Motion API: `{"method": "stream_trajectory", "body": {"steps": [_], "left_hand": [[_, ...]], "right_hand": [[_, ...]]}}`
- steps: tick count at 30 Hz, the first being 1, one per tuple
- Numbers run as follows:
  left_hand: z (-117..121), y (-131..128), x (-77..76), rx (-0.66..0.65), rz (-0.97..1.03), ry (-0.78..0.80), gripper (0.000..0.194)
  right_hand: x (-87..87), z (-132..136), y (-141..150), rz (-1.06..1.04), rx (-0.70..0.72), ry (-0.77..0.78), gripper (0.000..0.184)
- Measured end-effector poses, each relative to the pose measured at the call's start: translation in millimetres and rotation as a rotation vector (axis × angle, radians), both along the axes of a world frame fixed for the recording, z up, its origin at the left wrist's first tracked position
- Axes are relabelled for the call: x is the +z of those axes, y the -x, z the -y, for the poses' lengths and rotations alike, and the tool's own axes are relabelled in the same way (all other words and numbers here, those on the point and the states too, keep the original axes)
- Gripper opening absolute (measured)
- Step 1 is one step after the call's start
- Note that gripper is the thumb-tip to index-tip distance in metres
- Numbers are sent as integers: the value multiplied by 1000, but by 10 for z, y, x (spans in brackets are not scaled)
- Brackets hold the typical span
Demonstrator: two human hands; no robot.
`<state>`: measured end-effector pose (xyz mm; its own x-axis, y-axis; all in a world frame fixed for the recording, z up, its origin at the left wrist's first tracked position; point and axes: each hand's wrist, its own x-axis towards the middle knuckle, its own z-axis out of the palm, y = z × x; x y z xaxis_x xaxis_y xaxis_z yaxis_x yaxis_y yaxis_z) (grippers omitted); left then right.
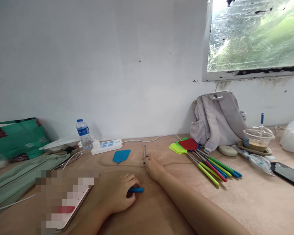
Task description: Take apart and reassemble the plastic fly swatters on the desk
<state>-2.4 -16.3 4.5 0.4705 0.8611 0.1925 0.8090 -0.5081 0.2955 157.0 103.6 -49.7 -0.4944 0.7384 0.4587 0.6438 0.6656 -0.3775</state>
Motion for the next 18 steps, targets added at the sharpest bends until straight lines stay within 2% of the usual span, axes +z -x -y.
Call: {"method": "stream_trajectory", "body": {"steps": [5, 11, 14, 18], "left_hand": [[-81, 87, 21, 63, -56, 23, 17], [-153, 182, -43, 88, 14, 56, 17], [-149, 176, -24, 111, 30, 71, 17], [-176, 207, -10, 129, 28, 65, 18]], "right_hand": [[95, 319, -290, 68, 23, -68, 44], [117, 655, -881, 119, -37, -69, 34], [174, 620, -1314, 130, -176, -71, 29], [249, 443, -1940, 114, -494, -91, 19]]}}
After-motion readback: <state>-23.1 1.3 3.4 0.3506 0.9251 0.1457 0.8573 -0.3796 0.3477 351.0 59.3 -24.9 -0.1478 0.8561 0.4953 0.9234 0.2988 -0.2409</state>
